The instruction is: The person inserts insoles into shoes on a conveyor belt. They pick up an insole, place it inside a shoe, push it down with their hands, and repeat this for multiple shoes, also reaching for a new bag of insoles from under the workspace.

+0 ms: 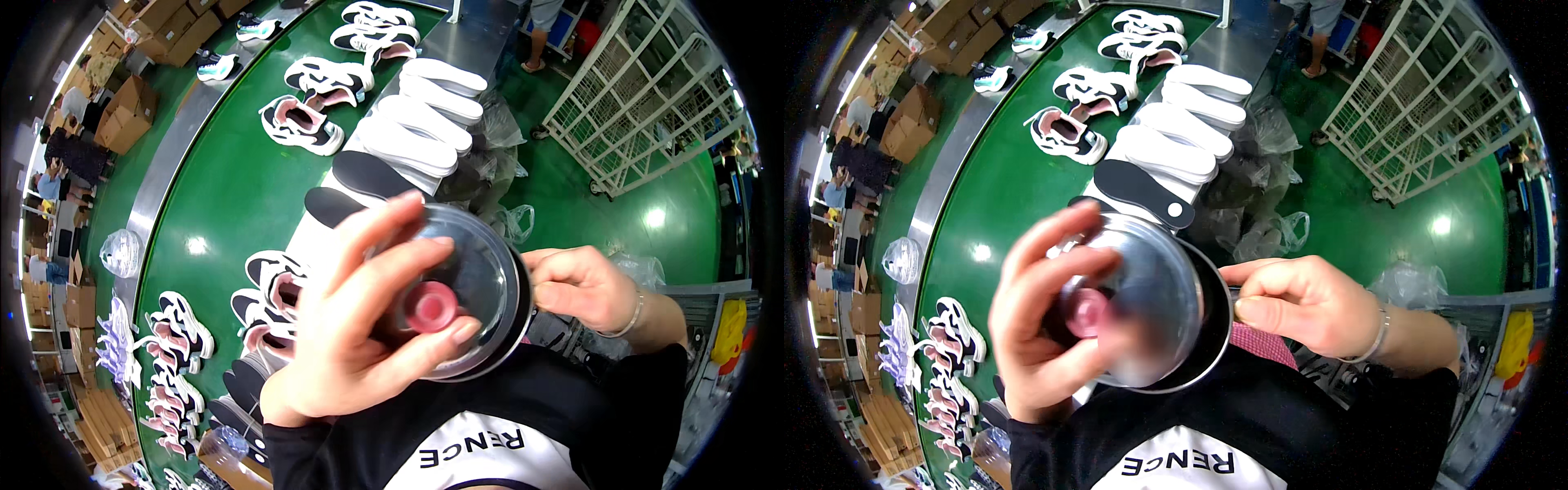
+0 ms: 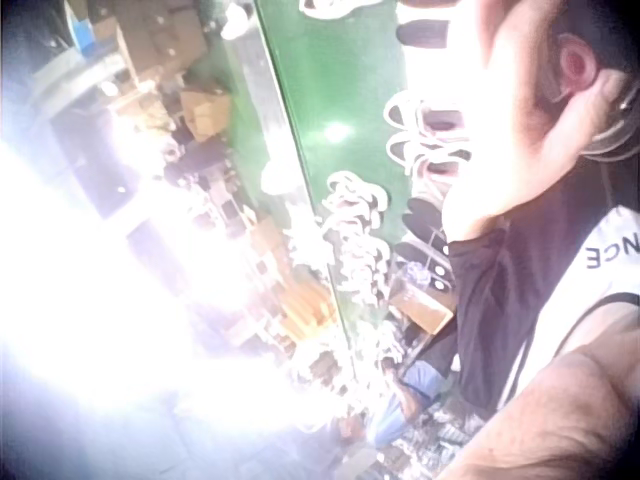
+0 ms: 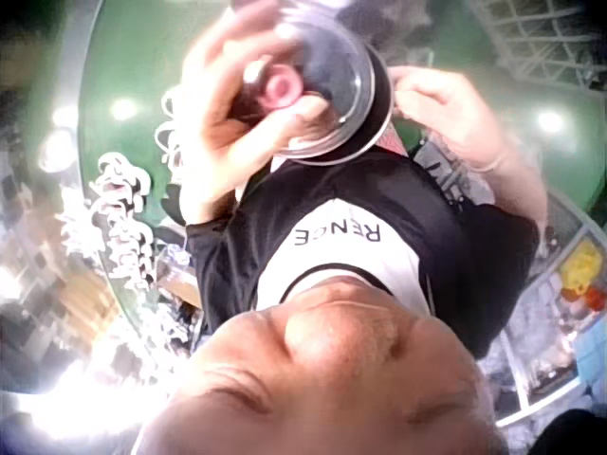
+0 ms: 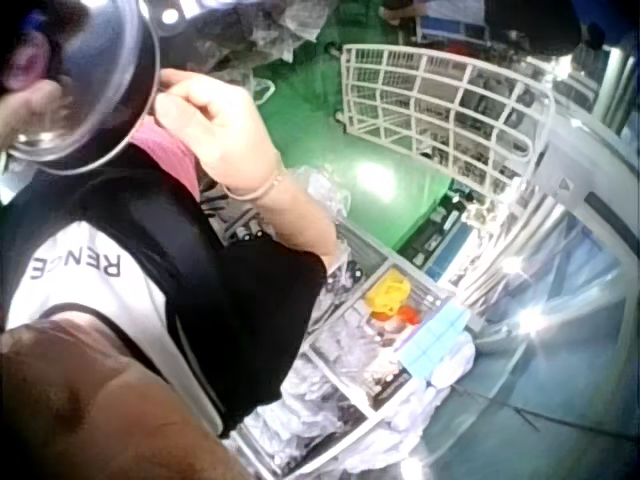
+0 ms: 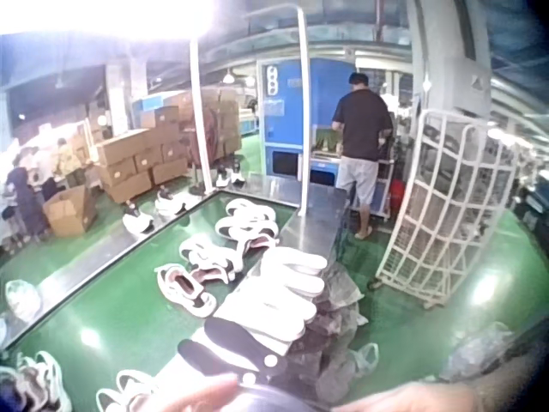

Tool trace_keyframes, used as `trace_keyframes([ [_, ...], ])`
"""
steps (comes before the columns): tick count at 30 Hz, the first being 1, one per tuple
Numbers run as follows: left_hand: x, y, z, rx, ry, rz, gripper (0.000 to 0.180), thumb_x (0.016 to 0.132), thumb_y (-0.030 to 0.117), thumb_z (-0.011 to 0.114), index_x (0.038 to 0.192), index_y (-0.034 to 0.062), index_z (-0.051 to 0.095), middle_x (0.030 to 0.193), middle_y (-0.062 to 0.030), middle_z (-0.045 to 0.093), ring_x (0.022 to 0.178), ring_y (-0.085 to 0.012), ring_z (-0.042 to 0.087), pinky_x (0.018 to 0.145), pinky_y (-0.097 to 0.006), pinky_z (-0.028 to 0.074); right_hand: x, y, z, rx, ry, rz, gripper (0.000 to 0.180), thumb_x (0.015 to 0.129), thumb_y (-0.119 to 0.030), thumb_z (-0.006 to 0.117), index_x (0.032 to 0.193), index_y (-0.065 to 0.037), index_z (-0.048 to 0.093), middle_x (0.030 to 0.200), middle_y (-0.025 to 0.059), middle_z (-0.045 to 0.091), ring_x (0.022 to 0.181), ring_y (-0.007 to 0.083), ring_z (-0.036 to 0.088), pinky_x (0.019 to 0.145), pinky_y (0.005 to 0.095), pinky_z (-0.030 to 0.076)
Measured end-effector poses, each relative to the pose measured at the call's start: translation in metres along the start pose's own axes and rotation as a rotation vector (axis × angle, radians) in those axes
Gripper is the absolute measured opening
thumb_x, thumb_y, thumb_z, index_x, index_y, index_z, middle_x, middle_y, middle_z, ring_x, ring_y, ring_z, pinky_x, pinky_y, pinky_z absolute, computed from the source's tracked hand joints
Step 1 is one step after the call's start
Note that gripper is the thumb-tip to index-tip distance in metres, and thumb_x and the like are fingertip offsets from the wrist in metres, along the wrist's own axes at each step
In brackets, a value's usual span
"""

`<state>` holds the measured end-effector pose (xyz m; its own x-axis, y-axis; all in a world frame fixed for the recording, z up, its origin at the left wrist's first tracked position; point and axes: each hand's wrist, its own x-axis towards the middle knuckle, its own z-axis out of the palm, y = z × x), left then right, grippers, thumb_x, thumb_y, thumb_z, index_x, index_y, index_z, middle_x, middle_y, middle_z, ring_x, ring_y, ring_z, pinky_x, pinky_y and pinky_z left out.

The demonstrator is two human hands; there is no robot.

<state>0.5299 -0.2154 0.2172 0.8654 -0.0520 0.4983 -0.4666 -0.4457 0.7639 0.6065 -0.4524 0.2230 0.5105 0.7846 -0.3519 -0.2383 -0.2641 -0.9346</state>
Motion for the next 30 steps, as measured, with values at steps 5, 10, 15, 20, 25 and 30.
trace_keyframes([
  [5,0.011,-0.011,0.012,0.17,-0.162,-0.049,0.046,0.06,0.013,0.07,0.103,0.0038,0.057,0.117,-0.0182,0.048,0.107,-0.0318,0.047,0.087,-0.038,0.04,0.024,0.017,0.005,0.323,0.063,0.06,0.022,0.088,-0.013,0.047,0.077,0.004,0.055,0.11,0.0094,0.053,0.09,0.0102,0.051,0.081,0.0228,0.039],
  [10,0.019,-0.05,0.031,0.328,-0.261,0.016,0.049,0.067,0.029,0.07,0.107,0.0056,0.054,0.123,-0.0199,0.041,0.112,-0.0396,0.038,0.093,-0.045,0.032,0.036,0.046,-0.021,0.3,0.084,-0.016,0.022,0.089,-0.013,0.047,0.088,0.007,0.056,0.111,0.0103,0.053,0.089,0.0097,0.05,0.081,0.0238,0.04],
  [15,0.034,-0.087,0.045,-0.093,-0.025,-0.22,0.054,0.075,0.035,0.061,0.117,0.0045,0.048,0.13,-0.0221,0.031,0.12,-0.0345,0.032,0.097,-0.042,0.027,0.054,0.056,-0.069,0.486,0.167,0.07,0.023,0.087,-0.014,0.049,0.095,0.006,0.057,0.099,0.0129,0.058,0.09,0.018,0.057,0.082,0.0314,0.045],
  [20,0.052,-0.14,0.046,-0.103,0.154,-0.512,0.038,0.083,0.023,0.053,0.115,0.0027,0.047,0.129,-0.0151,0.036,0.117,-0.0263,0.038,0.096,-0.037,0.03,0.089,0.05,-0.174,0.603,0.291,-0.128,0.02,0.086,-0.015,0.048,0.088,0.003,0.055,0.092,0.0147,0.06,0.084,0.0251,0.061,0.079,0.0379,0.05],
  [25,0.04,-0.204,0.057,-0.137,0.406,-0.824,0.028,0.088,0.012,0.046,0.112,-0.0012,0.047,0.124,-0.0124,0.041,0.111,-0.0206,0.043,0.095,-0.031,0.031,0.179,0.049,-0.319,0.506,0.507,-0.185,0.017,0.087,-0.016,0.047,0.083,-0.001,0.051,0.097,0.0164,0.058,0.088,0.028,0.06,0.078,0.0369,0.049],
  [30,0.054,-0.231,0.074,-0.003,0.527,-1.019,0.026,0.088,0.014,0.046,0.11,0.0009,0.049,0.123,-0.0117,0.042,0.108,-0.0191,0.044,0.091,-0.029,0.034,0.31,0.111,-0.491,0.503,0.758,-0.198,0.021,0.083,-0.025,0.057,0.076,-0.007,0.048,0.081,0.0049,0.053,0.082,0.0265,0.058,0.078,0.0366,0.047],
])
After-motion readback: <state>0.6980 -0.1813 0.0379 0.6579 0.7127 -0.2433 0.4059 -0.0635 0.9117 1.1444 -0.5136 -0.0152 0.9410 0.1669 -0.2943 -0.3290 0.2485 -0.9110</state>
